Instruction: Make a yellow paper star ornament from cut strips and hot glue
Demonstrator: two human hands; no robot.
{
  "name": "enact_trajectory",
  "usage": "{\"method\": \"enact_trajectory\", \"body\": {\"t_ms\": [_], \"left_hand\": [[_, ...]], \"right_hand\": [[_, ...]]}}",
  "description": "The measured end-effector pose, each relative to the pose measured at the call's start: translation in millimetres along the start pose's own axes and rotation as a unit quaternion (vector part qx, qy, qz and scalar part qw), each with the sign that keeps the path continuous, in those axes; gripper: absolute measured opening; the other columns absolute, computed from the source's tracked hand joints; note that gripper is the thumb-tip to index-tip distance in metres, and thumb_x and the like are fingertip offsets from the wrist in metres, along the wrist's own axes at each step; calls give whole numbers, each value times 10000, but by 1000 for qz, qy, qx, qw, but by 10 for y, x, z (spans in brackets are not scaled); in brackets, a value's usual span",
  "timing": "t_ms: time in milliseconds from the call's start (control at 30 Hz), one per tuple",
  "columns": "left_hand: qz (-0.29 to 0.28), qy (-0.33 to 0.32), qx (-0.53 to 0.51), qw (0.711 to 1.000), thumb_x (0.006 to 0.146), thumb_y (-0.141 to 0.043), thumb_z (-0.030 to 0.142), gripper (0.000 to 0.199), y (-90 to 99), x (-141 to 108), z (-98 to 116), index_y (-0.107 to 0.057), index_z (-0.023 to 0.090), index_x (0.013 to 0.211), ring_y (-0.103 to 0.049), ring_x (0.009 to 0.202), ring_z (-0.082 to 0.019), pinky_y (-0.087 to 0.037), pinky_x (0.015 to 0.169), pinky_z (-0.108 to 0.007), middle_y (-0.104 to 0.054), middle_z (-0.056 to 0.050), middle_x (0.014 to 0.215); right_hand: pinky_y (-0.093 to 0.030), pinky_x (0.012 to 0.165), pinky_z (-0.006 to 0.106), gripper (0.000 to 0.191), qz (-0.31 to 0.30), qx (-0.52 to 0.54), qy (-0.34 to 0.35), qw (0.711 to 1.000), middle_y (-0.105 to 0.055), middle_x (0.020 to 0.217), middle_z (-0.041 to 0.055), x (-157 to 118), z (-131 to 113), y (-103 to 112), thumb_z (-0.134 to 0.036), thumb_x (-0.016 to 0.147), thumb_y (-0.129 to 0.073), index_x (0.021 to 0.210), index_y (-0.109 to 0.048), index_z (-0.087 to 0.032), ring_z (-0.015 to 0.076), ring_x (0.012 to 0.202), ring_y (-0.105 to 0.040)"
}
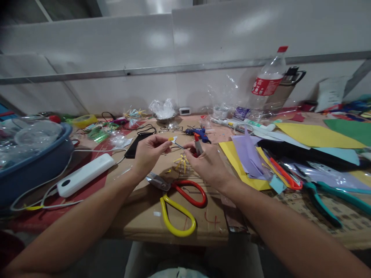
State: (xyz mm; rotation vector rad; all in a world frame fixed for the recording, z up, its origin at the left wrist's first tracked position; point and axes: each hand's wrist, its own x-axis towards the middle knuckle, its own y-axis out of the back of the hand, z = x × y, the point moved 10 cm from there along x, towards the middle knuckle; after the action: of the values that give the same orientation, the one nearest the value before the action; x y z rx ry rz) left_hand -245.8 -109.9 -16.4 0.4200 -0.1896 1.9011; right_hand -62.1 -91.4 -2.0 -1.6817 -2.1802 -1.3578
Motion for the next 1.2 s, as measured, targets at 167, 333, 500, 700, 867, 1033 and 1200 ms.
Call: {"method": "enact_trajectory", "body": {"t_ms": [167, 333, 500, 700, 867, 1033, 1200], "left_hand": [[1, -2, -1, 1000, 747, -770, 298, 178, -1, -3, 14, -684, 142, 745, -629, 545, -119, -494, 568, -237, -673, -16, 592], [4, -16, 19, 1000, 758, -760, 326, 195, 11, 1, 13, -682, 148, 758, -627, 562, -118, -493, 574, -235, -681, -15, 615], [22, -33, 53, 998, 748, -765, 332, 189, 55, -5, 29, -698, 156, 765, -634, 612, -122, -496, 599, -238, -701, -22, 681], [25, -52, 81, 995, 765, -745, 347, 185, 53, -10, 40, -695, 168, 767, -599, 584, -114, -474, 591, -237, -687, -13, 669], [47, -103, 127, 985, 783, -718, 309, 134, 79, -45, 128, -685, 183, 753, -581, 592, -112, -463, 607, -238, -684, -8, 696], [45, -216, 229, 948, 807, -650, 207, 80, 17, -129, 373, -665, 203, 729, -586, 679, -129, -466, 686, -254, -684, -16, 753], [30, -280, 268, 921, 819, -588, 136, 121, -60, -209, 515, -647, 209, 741, -576, 696, -132, -458, 720, -260, -667, -12, 752]], "right_hand": [[-344, 508, 252, 234, -2, 3, -5, 1000, -666, 699, 7, -1, -13, 6, -327, 897, -582, 1023, -749, -221, 126, 563, -533], [-345, 497, 249, 233, -12, 14, -17, 1000, -651, 677, 6, -2, -20, -5, -326, 900, -578, 1009, -749, -211, 120, 539, -516], [-330, 493, 249, 227, -9, 15, -14, 1000, -642, 670, -5, -13, -6, -8, -340, 904, -578, 1009, -744, -226, 111, 521, -491], [-330, 519, 258, 213, 2, 4, -10, 1000, -634, 651, -7, -17, -23, 8, -342, 898, -586, 963, -747, -218, 121, 550, -504], [-387, 581, 263, 194, -9, 19, 3, 1000, -674, 708, 10, -21, -88, -16, -296, 891, -586, 963, -736, -196, 134, 604, -553], [-430, 637, 269, 144, -9, 28, 21, 999, -700, 773, 34, -20, -140, -6, -263, 877, -587, 903, -698, -176, 146, 664, -596], [-392, 557, 258, 152, -25, 158, -81, 984, -614, 669, 1, -15, 7, -92, -317, 832, -623, 770, -636, -178, 123, 593, -520]]}}
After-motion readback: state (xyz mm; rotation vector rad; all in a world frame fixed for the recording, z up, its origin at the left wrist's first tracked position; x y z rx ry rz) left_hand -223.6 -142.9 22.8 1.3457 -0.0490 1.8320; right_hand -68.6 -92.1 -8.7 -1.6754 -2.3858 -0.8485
